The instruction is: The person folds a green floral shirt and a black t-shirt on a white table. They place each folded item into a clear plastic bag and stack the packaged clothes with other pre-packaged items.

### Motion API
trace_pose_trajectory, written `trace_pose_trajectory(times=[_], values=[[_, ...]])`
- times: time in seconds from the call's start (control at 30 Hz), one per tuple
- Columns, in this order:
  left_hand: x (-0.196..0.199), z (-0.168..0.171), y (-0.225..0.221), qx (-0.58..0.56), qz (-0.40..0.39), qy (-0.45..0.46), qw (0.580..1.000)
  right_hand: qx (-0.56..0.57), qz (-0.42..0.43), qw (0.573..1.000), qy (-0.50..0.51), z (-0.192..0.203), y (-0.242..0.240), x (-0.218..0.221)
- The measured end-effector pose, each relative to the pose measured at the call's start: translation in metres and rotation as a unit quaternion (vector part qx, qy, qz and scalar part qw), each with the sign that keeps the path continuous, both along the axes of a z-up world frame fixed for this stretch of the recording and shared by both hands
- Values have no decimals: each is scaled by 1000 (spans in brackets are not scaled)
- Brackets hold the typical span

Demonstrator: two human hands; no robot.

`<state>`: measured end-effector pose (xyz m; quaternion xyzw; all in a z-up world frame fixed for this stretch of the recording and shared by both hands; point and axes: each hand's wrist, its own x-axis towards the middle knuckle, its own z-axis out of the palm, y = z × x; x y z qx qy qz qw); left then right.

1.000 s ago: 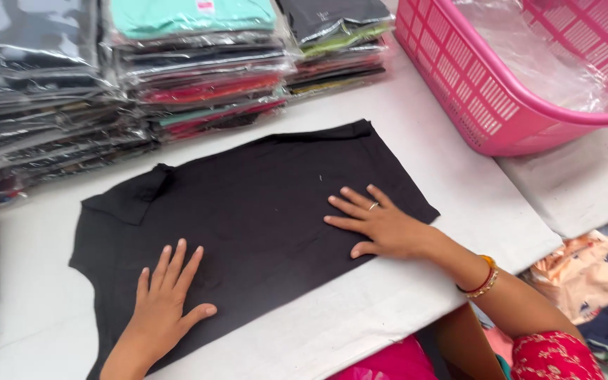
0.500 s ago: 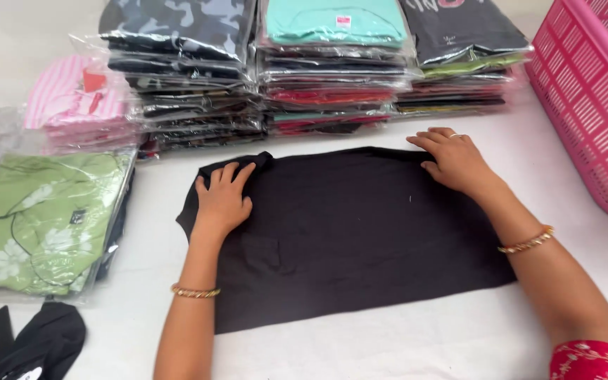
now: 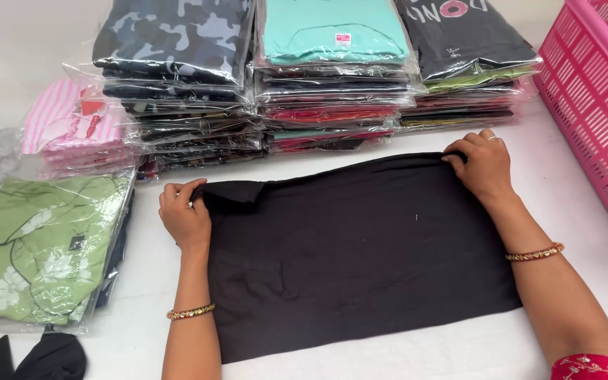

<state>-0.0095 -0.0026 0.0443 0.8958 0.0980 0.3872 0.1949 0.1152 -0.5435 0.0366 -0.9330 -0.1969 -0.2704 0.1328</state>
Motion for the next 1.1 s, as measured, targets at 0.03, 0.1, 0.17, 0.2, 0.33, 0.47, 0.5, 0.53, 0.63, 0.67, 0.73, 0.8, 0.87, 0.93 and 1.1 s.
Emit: trace_pose_trajectory(times=[0.03,0.1,0.17,0.2,0.33,0.47,0.5,0.53,0.63,0.67,0.73,0.8,0.87,0.93,1.1], values=[[-1,1,0,-47,-13,-7,999,2,-11,1000,-4,-1,-2,-1],[-2,6,1,-92,-36,-11,995,-2,-7,1000,-7,-1,-6,0],[-3,7,7,-137,-62,-19,988,-8,-6,1000,-16,-1,-12,-1],[-3,5,14,-168,-118,-29,978,-6,-7,1000,-19,0,-15,-2],[-20,25,19,-243,-231,36,942,-10,-16,1000,-13,8,-29,-11],[-63,54,21,-163,-248,90,951,-28,-7,999,-18,28,-39,-43],[-76,61,20,-132,-247,112,953,-28,3,1000,-8,31,-42,-52],[-89,69,20,-102,-246,134,955,-28,13,1000,1,34,-45,-61],[-118,61,24,-97,-249,170,949,-21,42,999,6,28,-56,-79],[-125,52,26,-98,-253,171,947,-23,38,999,7,26,-58,-82],[-138,37,31,-86,-236,245,936,-41,36,998,32,21,-61,-88],[-141,21,34,-96,-236,275,927,-57,25,996,59,24,-60,-92],[-139,14,35,-105,-229,302,919,-72,20,994,83,31,-64,-93],[-147,20,41,38,-310,373,873,-82,44,993,80,35,-62,-86],[-119,84,10,-56,-275,242,929,31,92,990,100,46,-34,-67]])
